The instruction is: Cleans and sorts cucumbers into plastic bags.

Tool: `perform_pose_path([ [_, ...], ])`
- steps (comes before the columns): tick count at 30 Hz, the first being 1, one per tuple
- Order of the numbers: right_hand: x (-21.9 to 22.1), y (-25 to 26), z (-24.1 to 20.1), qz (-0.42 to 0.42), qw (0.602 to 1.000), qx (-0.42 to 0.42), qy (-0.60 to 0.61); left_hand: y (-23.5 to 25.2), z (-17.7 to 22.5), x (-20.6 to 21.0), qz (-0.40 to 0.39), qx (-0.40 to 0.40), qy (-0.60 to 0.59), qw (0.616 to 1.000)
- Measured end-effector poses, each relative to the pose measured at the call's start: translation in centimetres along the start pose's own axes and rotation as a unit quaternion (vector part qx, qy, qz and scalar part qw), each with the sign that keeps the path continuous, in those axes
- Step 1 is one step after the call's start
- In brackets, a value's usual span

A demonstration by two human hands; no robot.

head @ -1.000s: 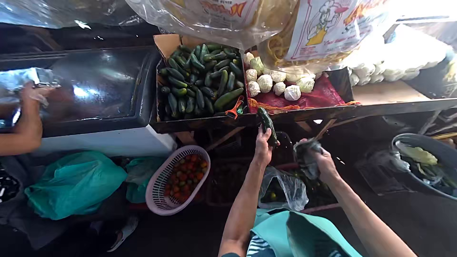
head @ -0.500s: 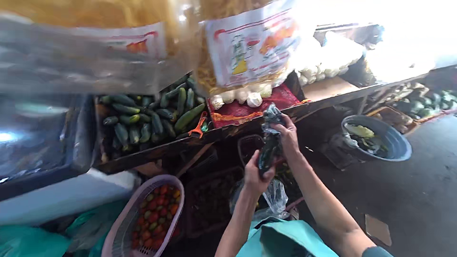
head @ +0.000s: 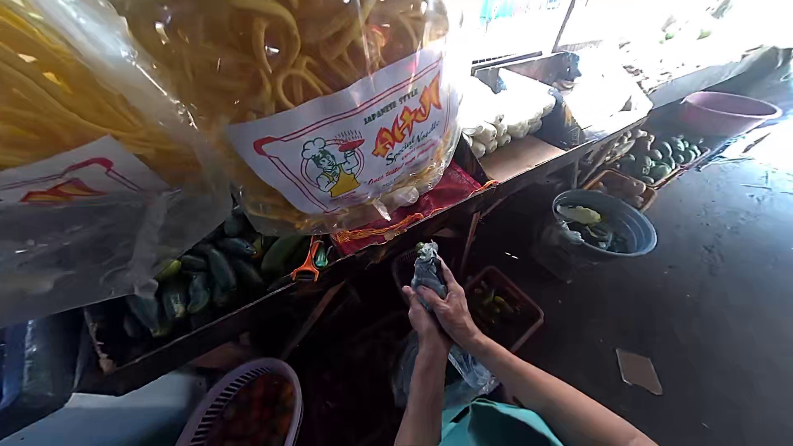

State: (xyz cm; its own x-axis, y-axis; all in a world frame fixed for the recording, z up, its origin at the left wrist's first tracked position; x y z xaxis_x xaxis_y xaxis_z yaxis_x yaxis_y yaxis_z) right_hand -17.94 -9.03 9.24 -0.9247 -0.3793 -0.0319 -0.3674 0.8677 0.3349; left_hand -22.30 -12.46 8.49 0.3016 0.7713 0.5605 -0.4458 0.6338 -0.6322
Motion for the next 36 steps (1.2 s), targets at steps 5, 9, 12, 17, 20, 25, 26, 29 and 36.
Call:
perform_pose_path([
  [5, -0.3, -1.2, 0.2, -0.079, 0.994, -0.067, 0.019, 3.6, -0.9, -0.8, -0.112, 0.049, -0.058, 0.991],
  [9, -0.9, -1.6, -0.3, -0.109, 0.991, -0.074, 0.024, 4.8, 1.4, -0.7, -0.200, 0.040, 0.039, 0.978],
  [12, -1.1, -2.3, 0.2, -0.123, 0.987, -0.099, -0.007, 5.3, 4.9, -0.7, -0.221, 0.025, 0.092, 0.971],
  [17, -2.2, -0.4, 2.0, -0.039, 0.997, -0.059, -0.015, 4.3, 6.0, -3.8, -0.148, 0.059, 0.068, 0.985],
  [20, -3.4, 1.8, 3.5, 0.062, 0.995, -0.043, -0.058, 2.9, 4.1, -7.2, -0.127, 0.078, 0.071, 0.986],
  [25, -1.8, 3.8, 4.0, 0.066, 0.988, -0.008, -0.138, -0.1, -1.1, -10.3, -0.218, 0.024, 0.184, 0.958],
  [26, -0.8, 3.6, 4.1, 0.048, 0.992, 0.006, -0.114, -0.1, -1.8, -10.6, -0.242, 0.023, 0.196, 0.950],
  [29, 0.7, 2.4, 5.2, 0.003, 0.993, 0.118, 0.021, 0.3, -1.3, -12.2, -0.192, 0.018, 0.170, 0.966],
  [36, -11.7, -3.5, 10.5, 0.071, 0.945, 0.319, -0.007, 7.3, 16.4, -19.2, 0.128, 0.166, 0.192, 0.959],
])
Point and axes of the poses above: each hand's wrist, its own y-axis towards the middle knuckle, its own x-axis out of the palm, z = x × y, the point moved 3 cm from there along y, towards the middle knuckle, and after that the axes turned 13 degrees about -x, right-handed, at the moved point
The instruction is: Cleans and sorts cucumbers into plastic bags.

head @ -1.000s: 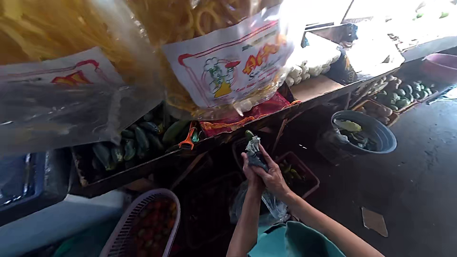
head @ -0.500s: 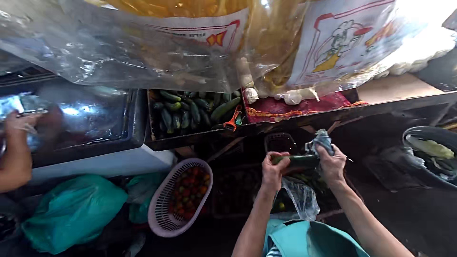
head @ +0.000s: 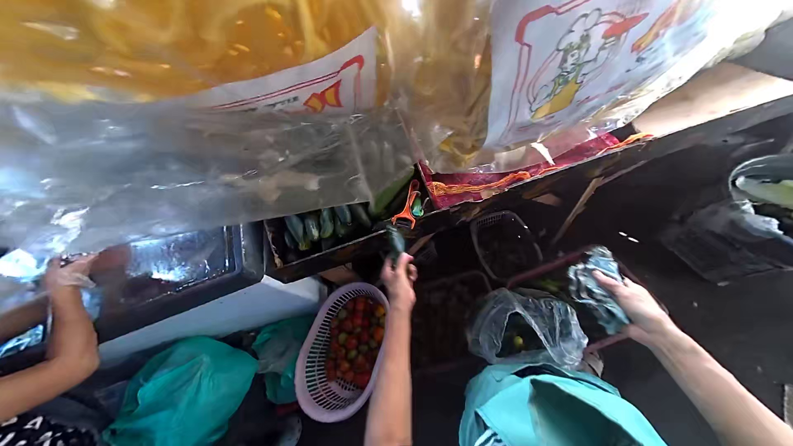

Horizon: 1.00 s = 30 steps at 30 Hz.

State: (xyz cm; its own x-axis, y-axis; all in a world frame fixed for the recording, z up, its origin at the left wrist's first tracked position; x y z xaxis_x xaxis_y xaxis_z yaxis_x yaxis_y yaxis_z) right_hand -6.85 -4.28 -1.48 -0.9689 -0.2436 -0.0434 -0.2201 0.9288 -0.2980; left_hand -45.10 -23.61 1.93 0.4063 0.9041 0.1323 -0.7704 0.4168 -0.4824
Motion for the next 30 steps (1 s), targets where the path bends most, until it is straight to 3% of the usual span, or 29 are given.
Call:
perform_pose_path([
  [3, -7.5, -0.9, 4.8, 0.097, 0.992, 0.084, 0.004, 6.8, 9.1, -2.9, 0.039, 0.074, 0.034, 0.996],
  [6, -12.6, -2.3, 7.6, 0.158, 0.973, 0.158, 0.055, 10.9, 20.0, -3.3, -0.025, 0.180, 0.009, 0.983],
  [8, -14.2, -2.8, 7.6, 0.169, 0.966, 0.155, 0.118, 10.8, 24.5, -2.7, -0.037, 0.248, 0.103, 0.963],
  [9, -14.5, -3.1, 7.0, 0.164, 0.965, 0.137, 0.155, 8.2, 25.7, -0.5, 0.021, 0.245, 0.176, 0.953],
  [10, -14.5, -3.3, 6.5, 0.160, 0.962, 0.117, 0.186, 4.3, 26.1, 3.9, 0.154, 0.178, 0.192, 0.953],
  [11, -14.3, -3.4, 6.1, 0.160, 0.959, 0.100, 0.214, 1.8, 25.8, 7.1, 0.211, 0.136, 0.263, 0.932],
  [13, -13.9, -2.9, 5.9, 0.151, 0.947, 0.072, 0.273, 1.6, 23.0, 10.1, 0.138, 0.153, 0.398, 0.894],
  [15, -14.2, -1.6, 7.1, 0.157, 0.932, 0.066, 0.321, 5.5, 17.7, 11.1, -0.036, 0.206, 0.440, 0.874],
  [17, -14.9, 0.3, 9.2, 0.188, 0.946, 0.080, 0.252, 5.9, 9.5, 12.1, -0.199, 0.140, 0.448, 0.860],
  [18, -15.7, 1.4, 10.4, 0.201, 0.967, 0.081, 0.134, 5.4, 4.9, 12.6, -0.248, 0.075, 0.457, 0.851],
  [19, -16.8, 2.5, 11.4, 0.197, 0.978, 0.073, -0.013, 4.8, 0.2, 12.9, -0.268, 0.020, 0.469, 0.841],
  [21, -18.5, 4.7, 12.8, 0.173, 0.960, 0.056, -0.215, 3.6, -7.9, 13.3, -0.271, -0.054, 0.502, 0.819],
  [24, -18.5, 6.4, 13.0, 0.110, 0.953, 0.030, -0.280, 0.9, -16.5, 13.7, -0.285, -0.149, 0.519, 0.792],
  [27, -15.1, 7.3, 14.9, -0.105, 0.940, 0.040, -0.323, -2.5, -23.4, 14.6, -0.346, -0.262, 0.506, 0.746],
  [28, -12.9, 7.3, 15.9, -0.210, 0.910, 0.048, -0.353, -3.3, -25.7, 14.8, -0.361, -0.304, 0.505, 0.722],
  [30, -7.3, 6.2, 17.2, -0.433, 0.797, 0.050, -0.419, -3.6, -30.0, 15.2, -0.355, -0.365, 0.538, 0.671],
])
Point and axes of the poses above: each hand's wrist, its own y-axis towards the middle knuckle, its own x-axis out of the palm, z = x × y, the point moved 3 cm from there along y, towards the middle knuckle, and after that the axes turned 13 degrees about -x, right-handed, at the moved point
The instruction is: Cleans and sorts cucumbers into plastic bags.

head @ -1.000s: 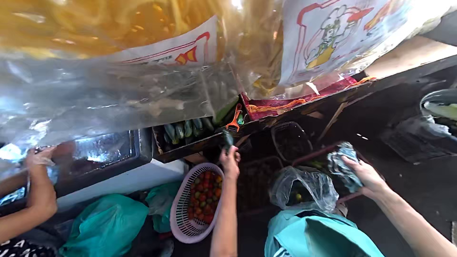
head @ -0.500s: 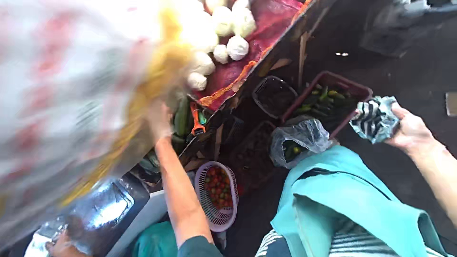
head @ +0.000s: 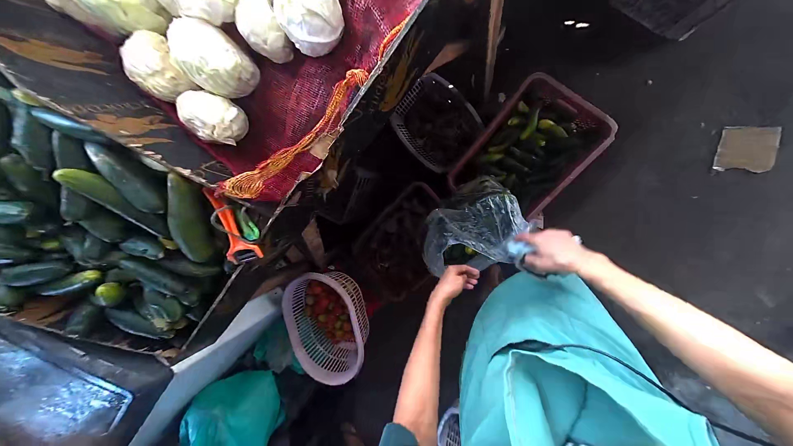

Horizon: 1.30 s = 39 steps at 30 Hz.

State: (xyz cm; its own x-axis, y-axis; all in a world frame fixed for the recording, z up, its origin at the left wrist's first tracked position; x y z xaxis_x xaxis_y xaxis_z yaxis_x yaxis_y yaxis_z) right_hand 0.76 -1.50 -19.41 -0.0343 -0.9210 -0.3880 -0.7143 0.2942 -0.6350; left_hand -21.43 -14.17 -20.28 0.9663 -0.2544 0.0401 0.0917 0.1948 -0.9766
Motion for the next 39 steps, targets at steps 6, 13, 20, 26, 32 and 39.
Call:
perform_pose_path([
  [6, 8.3, 6.5, -4.7, -0.233, 0.966, 0.015, -0.114, 4.7, 4.8, -3.4, 0.162, 0.025, 0.019, 0.986],
  [13, 2.6, 7.8, 3.0, -0.119, 0.966, 0.048, -0.227, 5.7, 7.9, -9.1, 0.260, 0.146, 0.114, 0.948],
  [20, -4.8, 5.0, 2.7, 0.051, 0.978, -0.031, -0.200, 8.6, -1.5, -0.5, 0.128, 0.003, 0.427, 0.895],
  [26, -5.6, 1.9, 3.8, 0.143, 0.982, 0.082, -0.093, 4.7, -3.5, -0.7, -0.023, -0.132, 0.490, 0.861],
  [32, -3.5, -0.4, 1.0, 0.140, 0.989, 0.032, -0.032, 4.8, 2.4, -3.1, 0.092, 0.021, 0.276, 0.956],
  [39, -2.4, -1.9, 2.4, 0.271, 0.960, 0.062, -0.035, 11.3, 12.1, -0.4, 0.120, 0.232, 0.072, 0.962],
])
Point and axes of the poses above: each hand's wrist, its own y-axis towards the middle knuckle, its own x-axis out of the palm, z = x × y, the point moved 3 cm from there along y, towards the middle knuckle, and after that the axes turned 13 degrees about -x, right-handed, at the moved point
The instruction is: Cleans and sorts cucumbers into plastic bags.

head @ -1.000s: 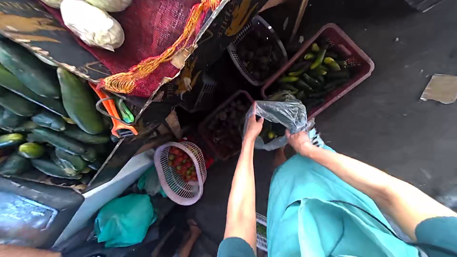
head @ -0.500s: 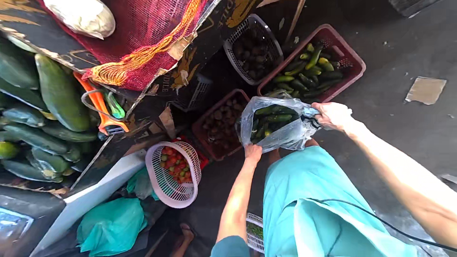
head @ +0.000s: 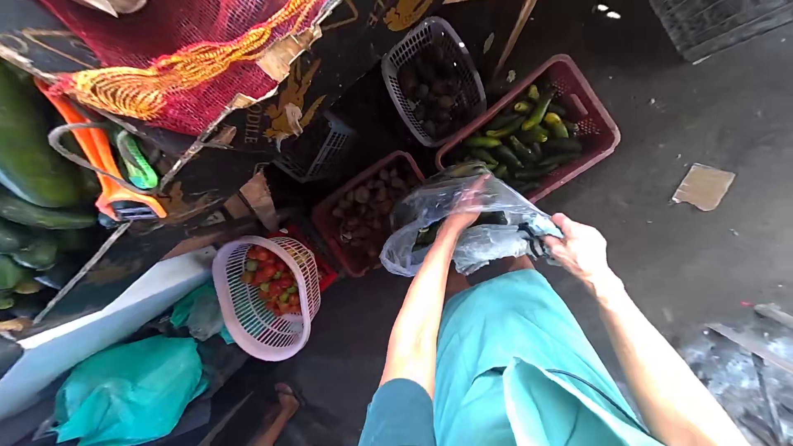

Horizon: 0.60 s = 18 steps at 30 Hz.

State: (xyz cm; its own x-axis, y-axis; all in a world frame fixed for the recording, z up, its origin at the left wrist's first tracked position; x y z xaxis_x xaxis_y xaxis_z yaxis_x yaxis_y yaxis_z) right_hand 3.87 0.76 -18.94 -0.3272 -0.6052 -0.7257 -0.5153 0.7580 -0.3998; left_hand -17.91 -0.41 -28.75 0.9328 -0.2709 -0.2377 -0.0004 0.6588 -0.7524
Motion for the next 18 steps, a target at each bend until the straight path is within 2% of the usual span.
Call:
perform_pose_path([
  [2, 0.3, 0.0, 0.3, 0.016, 1.000, -0.020, 0.012, 0.4, 2.2, 0.2, 0.009, -0.058, 0.080, 0.995],
  [3, 0.6, -0.2, 0.0, 0.025, 0.998, -0.056, 0.012, 0.1, 2.5, 0.8, -0.012, -0.095, 0.151, 0.984],
  [4, 0.8, -0.5, -0.6, 0.033, 0.995, -0.097, 0.009, -0.1, 1.8, 1.8, -0.014, -0.096, 0.198, 0.975],
  [5, 1.1, -0.9, -1.3, 0.044, 0.989, -0.140, 0.002, -0.5, 0.5, 3.0, -0.003, -0.074, 0.217, 0.973],
  [7, 1.9, -1.6, -2.4, 0.067, 0.975, -0.212, -0.015, -0.8, -2.1, 5.4, 0.012, 0.024, 0.263, 0.964],
  [10, 2.8, -2.5, -2.5, 0.076, 0.968, -0.240, -0.020, -0.6, -2.9, 7.2, -0.004, 0.160, 0.317, 0.935],
  [11, 2.8, -2.5, -2.3, 0.081, 0.968, -0.238, -0.018, -0.1, -2.8, 7.6, -0.013, 0.176, 0.337, 0.925],
  [14, 2.2, -2.1, -2.1, 0.084, 0.967, -0.239, -0.026, 1.7, -2.1, 8.7, -0.057, 0.136, 0.392, 0.908],
  [18, 2.3, -1.0, -1.9, 0.069, 0.967, -0.238, -0.051, 2.6, -0.5, 9.2, -0.083, -0.016, 0.301, 0.950],
])
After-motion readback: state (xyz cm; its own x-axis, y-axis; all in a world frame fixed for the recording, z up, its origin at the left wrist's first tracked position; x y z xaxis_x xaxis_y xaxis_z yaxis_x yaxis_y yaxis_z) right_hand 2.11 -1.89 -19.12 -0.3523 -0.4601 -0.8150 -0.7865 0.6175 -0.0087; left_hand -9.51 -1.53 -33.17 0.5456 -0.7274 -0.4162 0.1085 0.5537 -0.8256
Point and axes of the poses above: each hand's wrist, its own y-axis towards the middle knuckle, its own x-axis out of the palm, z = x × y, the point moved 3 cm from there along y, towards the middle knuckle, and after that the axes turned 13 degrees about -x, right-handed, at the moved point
